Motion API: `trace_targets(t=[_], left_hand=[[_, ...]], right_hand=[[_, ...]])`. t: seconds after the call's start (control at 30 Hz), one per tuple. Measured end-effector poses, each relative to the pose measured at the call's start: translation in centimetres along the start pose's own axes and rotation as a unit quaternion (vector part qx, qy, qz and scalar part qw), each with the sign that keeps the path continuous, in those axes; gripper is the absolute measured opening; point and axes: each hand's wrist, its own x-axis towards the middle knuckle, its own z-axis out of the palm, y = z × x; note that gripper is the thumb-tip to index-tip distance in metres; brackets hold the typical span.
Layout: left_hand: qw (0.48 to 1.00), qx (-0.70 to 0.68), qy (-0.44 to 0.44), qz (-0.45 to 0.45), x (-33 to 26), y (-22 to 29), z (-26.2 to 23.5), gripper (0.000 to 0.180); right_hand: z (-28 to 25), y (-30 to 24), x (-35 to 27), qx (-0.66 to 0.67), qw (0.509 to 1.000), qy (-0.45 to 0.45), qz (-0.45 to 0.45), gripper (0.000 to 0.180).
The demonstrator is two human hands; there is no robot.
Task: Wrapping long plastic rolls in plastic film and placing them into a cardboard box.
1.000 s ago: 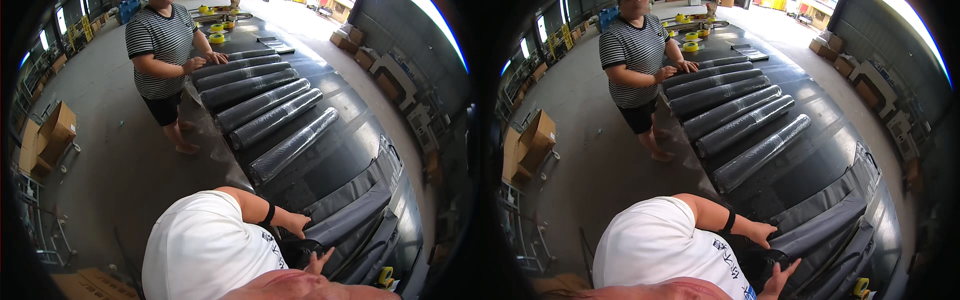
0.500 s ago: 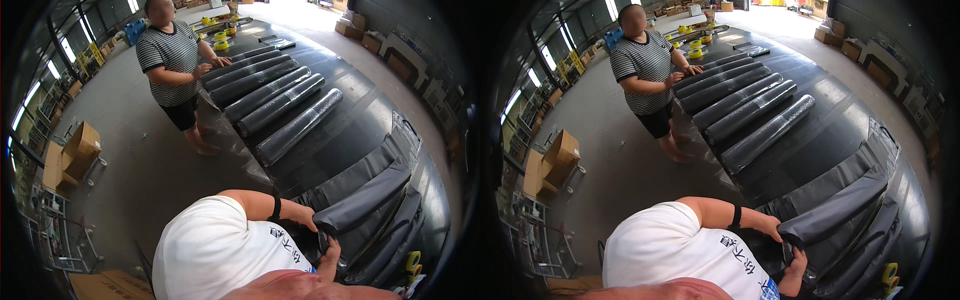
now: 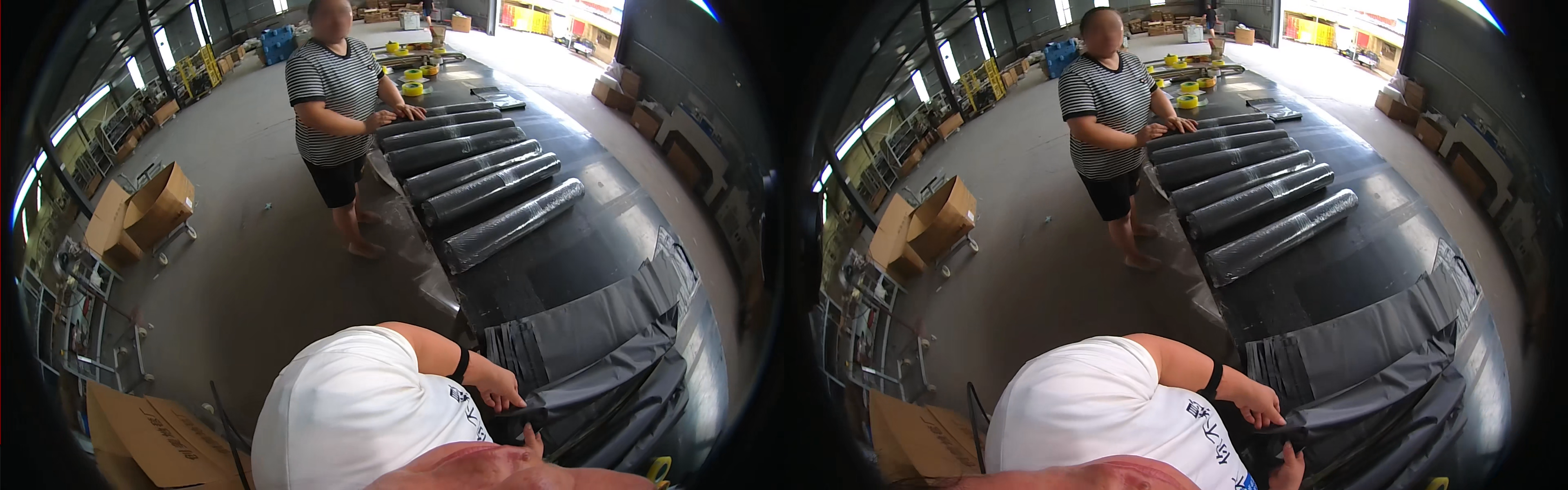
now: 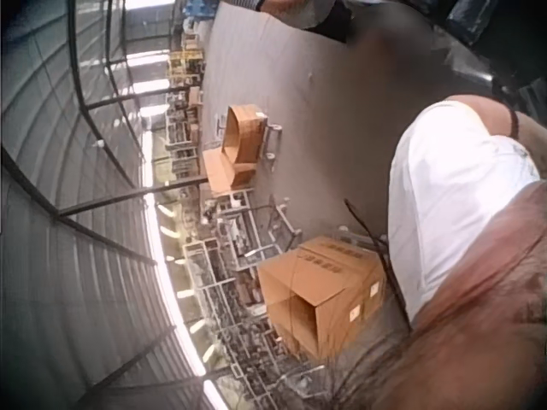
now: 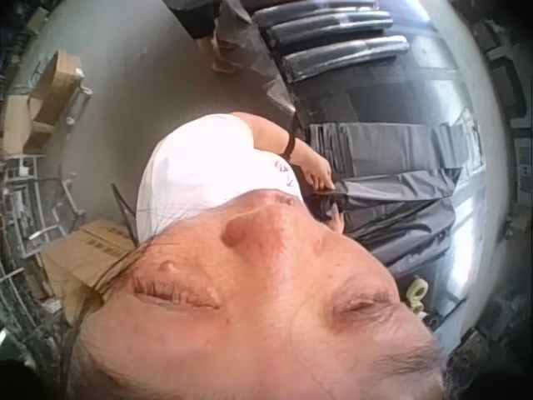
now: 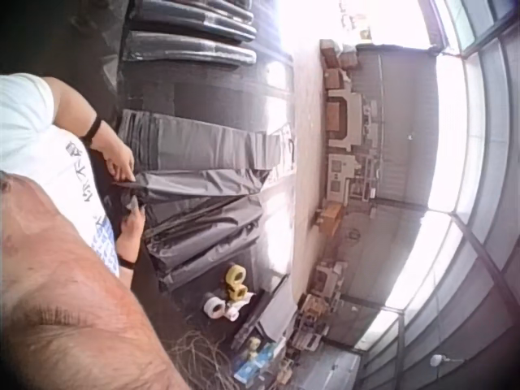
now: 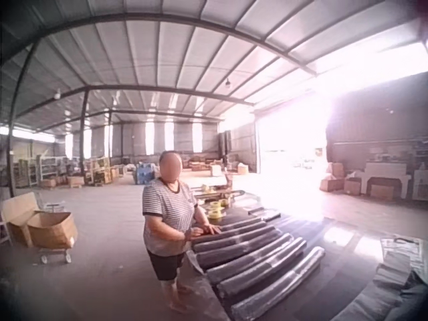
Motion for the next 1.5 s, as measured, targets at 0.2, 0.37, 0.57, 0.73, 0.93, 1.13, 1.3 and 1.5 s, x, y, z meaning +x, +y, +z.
trace_targets(t=[0.2, 0.37, 0.57, 0.73, 0.93, 1.13, 1.3, 1.5], left_hand=[[0.999, -0.026, 0.001, 0.022, 1.5, -0.6, 0.1, 0.033], [0.994, 0.08, 0.027, 0.074, 1.5, -0.9, -1.1, 0.026], [0.999, 0.029, -0.029, 0.003, -0.3, 0.5, -1.3, 0.055], [0.99, 0.13, 0.011, 0.046, 0.8, 0.2, 0.5, 0.053], [0.976, 0.179, 0.051, 0.109, 0.5, -0.6, 0.5, 0.043], [0.961, 0.25, 0.059, 0.099, -0.5, 0.1, 0.4, 0.045], [0.981, 0.08, 0.132, 0.117, 1.2, -1.1, 1.2, 0.039], [0.993, 0.065, 0.09, 0.047, 2.3, -0.3, -0.1, 0.035]], right_hand=[[1.1, -2.4, 1.5, -0.105, 0.994, 0.016, 0.003, 0.041], [1.9, -2.5, 0.5, -0.169, 0.984, 0.058, 0.018, 0.045], [5.1, -0.9, 1.6, -0.213, 0.973, 0.09, 0.023, 0.049], [5.0, -1.6, -0.2, -0.281, 0.949, 0.132, 0.044, 0.053], [4.7, -1.8, -2.4, -0.07, 0.991, 0.089, 0.069, 0.061], [7.5, -3.3, -3.2, -0.18, 0.948, 0.252, 0.079, 0.071], [10.3, -3.6, -4.1, -0.141, 0.947, 0.287, 0.039, 0.065], [8.9, -2.3, -2.5, -0.119, 0.963, 0.242, 0.017, 0.061]])
